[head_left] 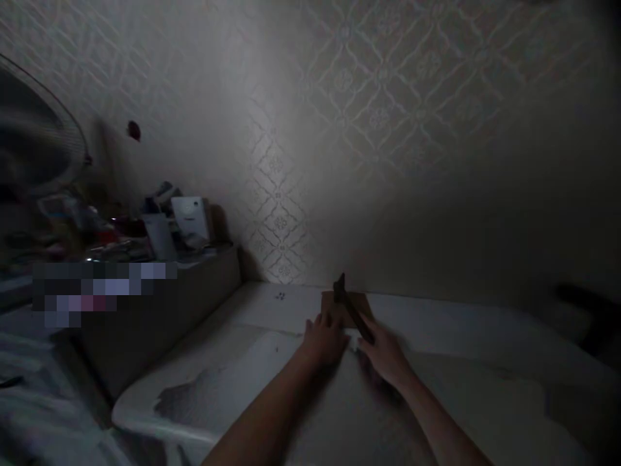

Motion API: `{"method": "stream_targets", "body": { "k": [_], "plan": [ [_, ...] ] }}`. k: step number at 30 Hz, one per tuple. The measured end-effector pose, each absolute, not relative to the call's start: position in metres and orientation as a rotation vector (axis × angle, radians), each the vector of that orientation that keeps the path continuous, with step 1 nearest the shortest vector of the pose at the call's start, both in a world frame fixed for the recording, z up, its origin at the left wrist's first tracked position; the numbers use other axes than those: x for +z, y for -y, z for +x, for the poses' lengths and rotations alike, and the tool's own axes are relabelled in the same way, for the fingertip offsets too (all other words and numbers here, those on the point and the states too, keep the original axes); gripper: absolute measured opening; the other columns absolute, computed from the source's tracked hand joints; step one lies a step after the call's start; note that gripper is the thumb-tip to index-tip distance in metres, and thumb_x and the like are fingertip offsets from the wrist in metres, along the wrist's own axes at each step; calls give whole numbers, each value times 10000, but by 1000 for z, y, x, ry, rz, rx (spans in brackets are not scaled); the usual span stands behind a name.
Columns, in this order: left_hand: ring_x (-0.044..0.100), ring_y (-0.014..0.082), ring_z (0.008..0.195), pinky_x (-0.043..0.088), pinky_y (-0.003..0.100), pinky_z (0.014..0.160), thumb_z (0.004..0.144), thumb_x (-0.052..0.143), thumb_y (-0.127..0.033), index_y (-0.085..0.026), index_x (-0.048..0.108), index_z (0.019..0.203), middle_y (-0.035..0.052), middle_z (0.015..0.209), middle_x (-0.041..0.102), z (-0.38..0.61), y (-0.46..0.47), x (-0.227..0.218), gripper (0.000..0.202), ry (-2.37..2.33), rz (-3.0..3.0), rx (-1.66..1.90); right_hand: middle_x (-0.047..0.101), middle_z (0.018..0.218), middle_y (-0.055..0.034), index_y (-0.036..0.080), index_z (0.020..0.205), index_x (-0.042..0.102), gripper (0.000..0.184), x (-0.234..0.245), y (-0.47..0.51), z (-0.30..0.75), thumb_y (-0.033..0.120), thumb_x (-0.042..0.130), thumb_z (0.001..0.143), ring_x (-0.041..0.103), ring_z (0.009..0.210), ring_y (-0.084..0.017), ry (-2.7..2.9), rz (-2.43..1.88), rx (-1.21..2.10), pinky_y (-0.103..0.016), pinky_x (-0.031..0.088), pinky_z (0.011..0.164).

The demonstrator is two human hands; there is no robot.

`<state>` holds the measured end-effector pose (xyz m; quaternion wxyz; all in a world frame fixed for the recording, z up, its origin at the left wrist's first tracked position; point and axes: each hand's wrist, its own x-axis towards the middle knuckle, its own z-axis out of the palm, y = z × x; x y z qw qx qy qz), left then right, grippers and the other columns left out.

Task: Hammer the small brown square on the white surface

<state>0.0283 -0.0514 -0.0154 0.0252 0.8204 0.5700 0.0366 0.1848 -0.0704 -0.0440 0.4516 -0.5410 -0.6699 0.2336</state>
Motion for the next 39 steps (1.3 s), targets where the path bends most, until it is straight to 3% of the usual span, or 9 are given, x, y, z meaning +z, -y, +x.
{"method": "stream_targets", "body": {
  "k": [6,10,15,24,33,39],
  "plan": [
    [335,341,1359,299,563,1053,926,314,-513,-231,306,1464,161,1528,295,28,49,-19,607,-1774,2535,117,702,1163,-67,220,1341,545,621,-43,70,185,100,487,735,661,1049,-237,1654,-1292,565,-343,520,877],
    [315,351,1369,294,572,1054,929,315,-513,-218,283,1474,173,1537,269,28,49,-19,621,-1767,2524,116,735,1067,-79,195,1363,523,628,-43,70,185,120,493,740,689,972,-251,1657,-1347,567,-362,531,846],
    [310,350,1371,295,574,1052,929,310,-513,-217,283,1474,172,1541,263,28,51,-15,620,-1759,2516,92,668,1232,-56,225,1373,507,641,-42,71,185,103,480,744,623,1127,-211,1658,-1324,583,-327,485,939],
    [325,343,1361,298,566,1051,924,320,-508,-237,313,1452,156,1521,307,28,50,-17,593,-1761,2527,116,642,1274,-49,239,1341,538,609,-43,70,185,104,508,748,586,1186,-217,1672,-1246,607,-357,464,985],
    [335,357,1354,312,566,1038,923,327,-502,-215,310,1461,181,1520,299,29,51,-17,610,-1771,2533,140,691,1188,-57,227,1350,532,605,-45,69,185,114,491,757,642,1100,-232,1656,-1278,608,-370,497,941],
    [342,352,1349,312,562,1037,925,322,-491,-225,331,1449,164,1524,298,28,50,-18,588,-1748,2536,130,647,1267,-54,232,1351,527,621,-41,70,183,93,490,747,598,1171,-216,1660,-1260,605,-365,469,982]
  ]
}}
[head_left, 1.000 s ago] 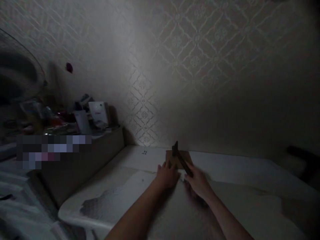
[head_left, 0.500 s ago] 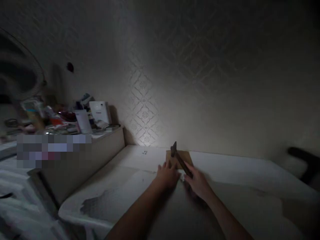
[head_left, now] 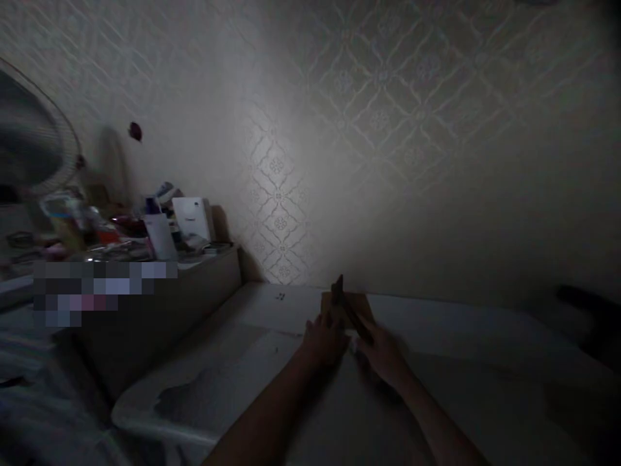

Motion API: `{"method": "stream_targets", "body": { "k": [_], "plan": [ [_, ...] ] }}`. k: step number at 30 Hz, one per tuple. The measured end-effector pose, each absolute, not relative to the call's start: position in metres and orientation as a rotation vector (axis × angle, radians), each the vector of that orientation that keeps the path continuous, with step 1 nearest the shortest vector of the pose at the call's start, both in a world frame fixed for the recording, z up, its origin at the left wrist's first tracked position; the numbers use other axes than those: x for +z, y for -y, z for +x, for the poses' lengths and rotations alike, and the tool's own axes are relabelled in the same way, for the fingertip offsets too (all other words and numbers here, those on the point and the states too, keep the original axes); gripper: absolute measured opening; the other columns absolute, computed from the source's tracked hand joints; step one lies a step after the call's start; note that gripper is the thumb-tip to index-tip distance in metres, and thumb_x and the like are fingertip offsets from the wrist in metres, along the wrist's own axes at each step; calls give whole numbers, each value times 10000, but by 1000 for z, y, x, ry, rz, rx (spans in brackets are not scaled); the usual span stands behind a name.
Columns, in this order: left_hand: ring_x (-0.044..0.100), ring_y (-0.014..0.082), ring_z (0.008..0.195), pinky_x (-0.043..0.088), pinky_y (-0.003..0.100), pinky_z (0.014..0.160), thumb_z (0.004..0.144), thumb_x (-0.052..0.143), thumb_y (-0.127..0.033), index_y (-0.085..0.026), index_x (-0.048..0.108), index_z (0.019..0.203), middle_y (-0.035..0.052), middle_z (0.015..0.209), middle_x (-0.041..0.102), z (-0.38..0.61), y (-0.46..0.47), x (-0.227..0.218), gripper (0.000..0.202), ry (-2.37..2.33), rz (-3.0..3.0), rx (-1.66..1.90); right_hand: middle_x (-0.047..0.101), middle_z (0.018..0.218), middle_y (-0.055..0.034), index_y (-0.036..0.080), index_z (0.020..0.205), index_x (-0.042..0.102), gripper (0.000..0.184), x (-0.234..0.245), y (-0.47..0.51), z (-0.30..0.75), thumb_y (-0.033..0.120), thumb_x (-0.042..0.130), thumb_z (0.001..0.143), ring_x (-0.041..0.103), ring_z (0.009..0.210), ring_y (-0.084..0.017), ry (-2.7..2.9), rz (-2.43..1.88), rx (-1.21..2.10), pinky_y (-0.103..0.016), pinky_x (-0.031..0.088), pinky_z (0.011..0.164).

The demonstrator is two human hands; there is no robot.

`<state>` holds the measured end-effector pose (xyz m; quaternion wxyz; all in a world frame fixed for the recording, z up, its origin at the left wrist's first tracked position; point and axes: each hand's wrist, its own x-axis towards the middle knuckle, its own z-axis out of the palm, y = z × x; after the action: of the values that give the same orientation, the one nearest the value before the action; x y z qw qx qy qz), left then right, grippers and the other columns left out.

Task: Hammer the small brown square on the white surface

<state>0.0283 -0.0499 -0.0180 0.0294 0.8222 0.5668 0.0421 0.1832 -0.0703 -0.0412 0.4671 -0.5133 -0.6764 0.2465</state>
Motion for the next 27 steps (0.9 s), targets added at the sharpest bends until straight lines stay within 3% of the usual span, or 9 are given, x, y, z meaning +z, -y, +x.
{"method": "stream_targets", "body": {
  "k": [12,17,27],
  "plan": [
    [397,353,1311,340,564,1025,917,349,-440,-204,372,1422,181,1484,353,29,53,-15,558,-1744,2582,131,657,1250,-64,208,1333,551,616,-40,71,182,93,506,730,600,1169,-238,1657,-1230,593,-372,479,982],
    [410,339,1302,360,539,1015,916,372,-423,-229,409,1391,164,1461,390,30,54,-13,514,-1734,2584,141,629,1292,-28,241,1321,561,625,-38,72,181,71,510,722,557,1224,-225,1684,-1154,615,-402,420,1053],
    [417,336,1298,372,528,1009,923,361,-434,-219,395,1407,173,1464,383,31,55,-12,530,-1757,2598,96,571,1361,-49,187,1370,504,619,-41,69,181,107,496,756,505,1278,-203,1683,-1175,655,-374,368,1090]
  ]
}}
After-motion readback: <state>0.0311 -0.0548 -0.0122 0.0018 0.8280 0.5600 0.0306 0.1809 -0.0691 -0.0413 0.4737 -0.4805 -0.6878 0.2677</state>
